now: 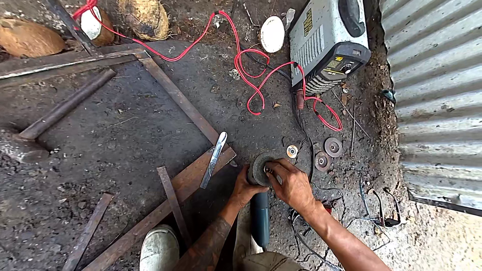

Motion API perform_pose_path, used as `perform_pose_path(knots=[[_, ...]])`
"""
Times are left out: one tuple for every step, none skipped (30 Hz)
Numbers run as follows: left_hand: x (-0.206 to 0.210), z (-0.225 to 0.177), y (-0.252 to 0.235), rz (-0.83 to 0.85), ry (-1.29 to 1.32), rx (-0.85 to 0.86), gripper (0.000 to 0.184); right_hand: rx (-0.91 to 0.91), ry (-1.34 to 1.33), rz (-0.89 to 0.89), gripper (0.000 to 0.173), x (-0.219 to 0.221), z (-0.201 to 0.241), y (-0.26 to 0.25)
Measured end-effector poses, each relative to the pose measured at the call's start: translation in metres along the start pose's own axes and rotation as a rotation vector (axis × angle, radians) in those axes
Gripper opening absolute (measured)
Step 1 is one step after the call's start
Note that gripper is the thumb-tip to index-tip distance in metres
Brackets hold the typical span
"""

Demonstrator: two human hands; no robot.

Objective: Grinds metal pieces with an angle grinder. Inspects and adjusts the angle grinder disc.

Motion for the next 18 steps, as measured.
perform_pose_path(knots=[[0.0, 0.0, 0.0, -0.003, -0.004, -0.003, 0.093, 0.045, 0.03, -0.013, 0.027, 0.001, 0.0, 0.0], [0.001, 0.001, 0.0, -0.007, -0.007, -0.006, 0.093, 0.101, 0.056, -0.01, 0.029, 0.001, -0.001, -0.001], [0.001, 0.001, -0.001, -0.009, -0.011, -0.01, 0.093, 0.147, 0.064, 0.008, 0.033, 0.0, -0.002, -0.002], [0.0, 0.0, 0.0, -0.009, -0.019, -0.007, 0.093, 0.17, 0.052, 0.028, 0.037, -0.002, -0.003, -0.002], [0.0, -0.001, 0.0, -0.006, -0.026, 0.002, 0.093, 0.159, 0.02, 0.045, 0.038, -0.003, -0.003, -0.002], [0.0, -0.002, 0.001, -0.007, -0.033, 0.012, 0.093, 0.12, -0.019, 0.069, 0.036, -0.004, -0.003, -0.001], [0.0, -0.003, 0.001, -0.012, -0.043, 0.022, 0.092, 0.07, -0.04, 0.081, 0.035, -0.005, -0.002, 0.0], [0.0, -0.004, 0.001, -0.014, -0.049, 0.029, 0.092, 0.029, -0.039, 0.073, 0.033, -0.005, -0.001, 0.001], [0.0, -0.004, 0.001, -0.016, -0.051, 0.034, 0.091, 0.011, -0.027, 0.05, 0.031, -0.004, -0.001, 0.001], [0.0, -0.003, 0.001, -0.017, -0.049, 0.034, 0.09, 0.02, -0.006, 0.017, 0.029, -0.003, -0.001, 0.002], [0.0, -0.002, 0.001, -0.021, -0.049, 0.03, 0.089, 0.047, 0.027, -0.021, 0.029, -0.002, 0.0, 0.003], [-0.001, -0.001, 0.001, -0.028, -0.056, 0.023, 0.089, 0.092, 0.065, -0.054, 0.033, 0.0, 0.0, 0.004], [-0.001, -0.001, 0.001, -0.037, -0.065, 0.019, 0.089, 0.147, 0.1, -0.069, 0.037, 0.003, 0.001, 0.005], [-0.001, 0.0, 0.001, -0.045, -0.076, 0.015, 0.088, 0.208, 0.122, -0.06, 0.041, 0.004, 0.001, 0.007], [-0.001, 0.0, 0.001, -0.047, -0.082, 0.018, 0.088, 0.257, 0.128, -0.038, 0.045, 0.003, 0.001, 0.008], [-0.002, -0.001, 0.001, -0.045, -0.083, 0.028, 0.088, 0.286, 0.117, -0.019, 0.049, 0.002, 0.0, 0.009], [-0.002, -0.003, 0.002, -0.043, -0.086, 0.041, 0.088, 0.287, 0.089, -0.008, 0.049, 0.001, -0.001, 0.01], [-0.001, -0.004, 0.003, -0.042, -0.097, 0.051, 0.088, 0.253, 0.05, -0.007, 0.046, 0.0, -0.001, 0.011]])
Point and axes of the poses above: each hand's wrist, its own y-axis away from the middle knuckle, its own x-axis out of the palm, z = x × y, the point moved 6 cm from there along -y, towards the middle knuckle, and after that the axes turned 11 degrees about -x, right-handed, at the moved point
